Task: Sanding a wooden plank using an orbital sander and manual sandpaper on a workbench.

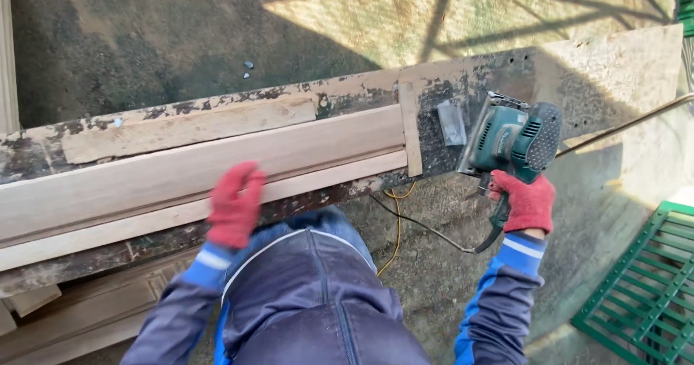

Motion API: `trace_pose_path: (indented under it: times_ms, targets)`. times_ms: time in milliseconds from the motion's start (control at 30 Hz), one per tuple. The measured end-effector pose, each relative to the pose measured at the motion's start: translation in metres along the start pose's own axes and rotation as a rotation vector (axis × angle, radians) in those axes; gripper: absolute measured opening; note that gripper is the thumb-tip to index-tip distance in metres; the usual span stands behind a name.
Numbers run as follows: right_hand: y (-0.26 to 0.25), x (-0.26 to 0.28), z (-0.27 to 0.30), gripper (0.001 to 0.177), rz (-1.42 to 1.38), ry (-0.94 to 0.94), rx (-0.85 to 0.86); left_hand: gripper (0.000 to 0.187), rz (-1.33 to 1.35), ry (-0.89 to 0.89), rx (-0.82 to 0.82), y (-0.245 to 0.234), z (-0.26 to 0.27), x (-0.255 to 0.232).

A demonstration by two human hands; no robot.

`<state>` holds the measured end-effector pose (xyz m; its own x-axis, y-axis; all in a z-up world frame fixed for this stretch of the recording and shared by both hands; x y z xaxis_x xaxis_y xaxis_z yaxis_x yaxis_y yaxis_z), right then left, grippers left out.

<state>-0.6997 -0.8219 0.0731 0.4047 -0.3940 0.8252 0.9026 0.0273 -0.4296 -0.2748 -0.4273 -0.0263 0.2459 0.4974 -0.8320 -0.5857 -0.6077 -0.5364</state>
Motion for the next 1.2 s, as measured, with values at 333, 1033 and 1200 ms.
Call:
trace_pose_path:
  times_ms: [333,1033,1200]
  targets:
    - [0.003,0.01,-0.114,0.023,-0.004,0.069,0.363,0.03,-0.612,0.059,-0.531,-0.105,0.025,0.031]
    - [0.21,-0.069,0.005,0.02,0.524,-0.852,0.183,0.069,-0.994,-0.194,-0.438,-0.239,-0.03,0.143]
    - [0.323,-0.081,0.183,0.046,0.429,-0.987,0.335,0.077,-1.339,0.16,-0.069,-0.239,-0.064,0.166]
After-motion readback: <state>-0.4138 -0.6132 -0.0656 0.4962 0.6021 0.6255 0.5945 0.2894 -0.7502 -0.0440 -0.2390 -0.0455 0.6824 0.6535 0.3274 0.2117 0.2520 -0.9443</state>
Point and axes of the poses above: each hand's wrist, its own z-axis away from the middle knuckle, its own y-axis out of the palm, x = y × z, the point moved 6 cm from there along -z, towards the middle knuckle, and after that the axes turned 13 degrees about -z, right-handed, at the moved point
